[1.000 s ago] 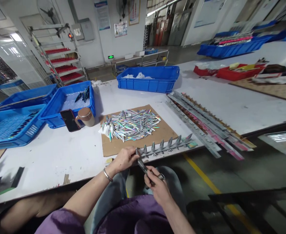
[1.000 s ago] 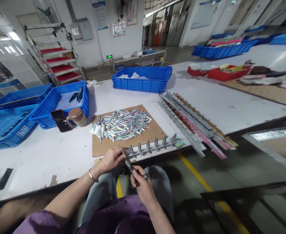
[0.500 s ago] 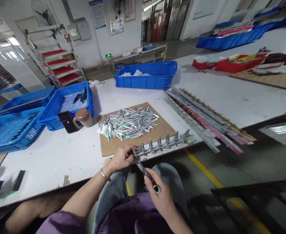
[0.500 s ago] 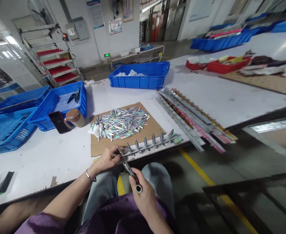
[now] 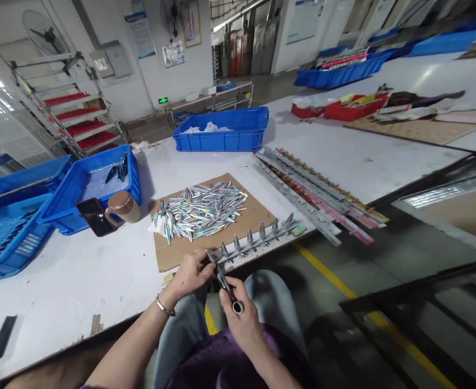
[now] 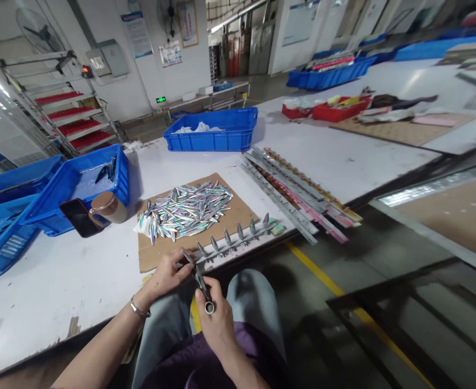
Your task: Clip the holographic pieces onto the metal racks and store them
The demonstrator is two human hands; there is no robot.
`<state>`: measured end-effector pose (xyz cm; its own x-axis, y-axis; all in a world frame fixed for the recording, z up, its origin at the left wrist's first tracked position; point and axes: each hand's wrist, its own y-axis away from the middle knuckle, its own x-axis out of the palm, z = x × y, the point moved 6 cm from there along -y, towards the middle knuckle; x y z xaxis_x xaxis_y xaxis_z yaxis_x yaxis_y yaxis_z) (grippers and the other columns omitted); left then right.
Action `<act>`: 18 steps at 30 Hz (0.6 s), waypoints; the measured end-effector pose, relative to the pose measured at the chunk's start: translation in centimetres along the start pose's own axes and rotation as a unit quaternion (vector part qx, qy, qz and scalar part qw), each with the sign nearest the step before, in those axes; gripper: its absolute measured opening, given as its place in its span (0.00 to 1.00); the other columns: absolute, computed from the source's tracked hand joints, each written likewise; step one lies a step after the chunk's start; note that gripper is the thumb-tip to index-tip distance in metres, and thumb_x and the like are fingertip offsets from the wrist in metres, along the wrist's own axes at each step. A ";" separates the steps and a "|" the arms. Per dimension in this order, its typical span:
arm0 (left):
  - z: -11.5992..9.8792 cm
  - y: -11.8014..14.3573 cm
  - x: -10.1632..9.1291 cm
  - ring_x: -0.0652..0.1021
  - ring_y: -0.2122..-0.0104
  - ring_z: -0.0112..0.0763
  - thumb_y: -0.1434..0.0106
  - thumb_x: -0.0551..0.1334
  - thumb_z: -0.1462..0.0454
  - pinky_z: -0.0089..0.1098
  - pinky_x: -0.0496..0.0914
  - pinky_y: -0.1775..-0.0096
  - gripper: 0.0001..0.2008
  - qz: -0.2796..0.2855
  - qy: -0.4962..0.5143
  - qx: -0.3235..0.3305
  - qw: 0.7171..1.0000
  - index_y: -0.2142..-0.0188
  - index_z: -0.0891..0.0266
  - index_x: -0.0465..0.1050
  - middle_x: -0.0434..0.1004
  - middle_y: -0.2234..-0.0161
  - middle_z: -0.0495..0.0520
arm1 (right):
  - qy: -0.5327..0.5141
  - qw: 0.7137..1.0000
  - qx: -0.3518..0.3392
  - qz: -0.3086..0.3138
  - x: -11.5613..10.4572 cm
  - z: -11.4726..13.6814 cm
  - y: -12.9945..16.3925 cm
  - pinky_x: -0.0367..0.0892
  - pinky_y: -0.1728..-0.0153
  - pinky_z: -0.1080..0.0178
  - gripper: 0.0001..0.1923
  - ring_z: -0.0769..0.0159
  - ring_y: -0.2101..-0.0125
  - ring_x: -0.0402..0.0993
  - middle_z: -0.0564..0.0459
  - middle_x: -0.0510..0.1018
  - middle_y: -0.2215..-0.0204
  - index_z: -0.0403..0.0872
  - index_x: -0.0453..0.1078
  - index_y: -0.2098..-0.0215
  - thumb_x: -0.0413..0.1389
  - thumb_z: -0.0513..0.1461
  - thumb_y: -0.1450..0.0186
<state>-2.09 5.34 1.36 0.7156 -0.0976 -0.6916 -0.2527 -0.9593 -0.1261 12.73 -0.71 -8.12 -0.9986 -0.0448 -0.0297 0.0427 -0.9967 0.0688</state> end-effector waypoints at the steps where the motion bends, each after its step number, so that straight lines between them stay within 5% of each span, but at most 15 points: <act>1: 0.0 -0.1 0.0 0.79 0.61 0.36 0.35 0.60 0.65 0.34 0.71 0.57 0.09 0.001 0.001 0.005 1.000 0.57 0.62 0.76 0.80 0.60 0.57 | -0.076 0.997 0.034 0.003 0.4 -0.5 0.0 0.65 0.73 0.63 0.20 0.64 0.76 0.70 0.55 0.75 0.76 0.50 0.70 0.55 0.55 0.56 0.33; 6: -0.2 0.0 0.5 0.78 0.60 0.36 0.34 0.60 0.64 0.35 0.71 0.56 0.06 -0.002 -0.008 0.037 0.999 0.60 0.61 0.76 0.79 0.62 0.57 | -0.349 0.924 0.153 0.038 2.1 -2.6 0.0 0.54 0.80 0.70 0.22 0.73 0.81 0.57 0.61 0.65 0.82 0.49 0.67 0.66 0.66 0.55 0.41; 11: 0.6 0.3 0.1 0.79 0.59 0.35 0.37 0.59 0.70 0.33 0.72 0.55 0.11 0.019 0.002 0.039 0.999 0.56 0.62 0.77 0.80 0.59 0.56 | -0.405 0.885 0.220 0.059 2.0 -3.7 0.1 0.37 0.84 0.72 0.25 0.76 0.82 0.54 0.61 0.65 0.81 0.49 0.67 0.66 0.71 0.53 0.48; 14: 1.5 -1.7 -2.1 0.79 0.60 0.34 0.38 0.58 0.72 0.31 0.73 0.57 0.14 0.023 -0.031 0.018 0.999 0.55 0.62 0.77 0.81 0.58 0.55 | -0.401 0.881 0.244 0.056 1.8 -3.8 0.2 0.40 0.84 0.72 0.27 0.76 0.81 0.58 0.60 0.67 0.80 0.48 0.66 0.67 0.73 0.53 0.50; 18: 2.5 -7.5 -5.3 0.78 0.55 0.36 0.34 0.56 0.71 0.34 0.71 0.50 0.13 -0.019 -0.283 -0.024 0.959 0.55 0.63 0.77 0.80 0.57 0.57 | -0.410 0.875 0.255 0.042 1.8 -3.7 0.2 0.50 0.82 0.72 0.27 0.74 0.79 0.63 0.60 0.70 0.79 0.48 0.66 0.66 0.73 0.53 0.51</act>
<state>-5.64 13.70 4.17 0.2523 0.0837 -0.9640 -0.1943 -0.9716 -0.1352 11.02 -1.28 -11.87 -0.6892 0.1560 0.7076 0.3059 -0.8226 0.4793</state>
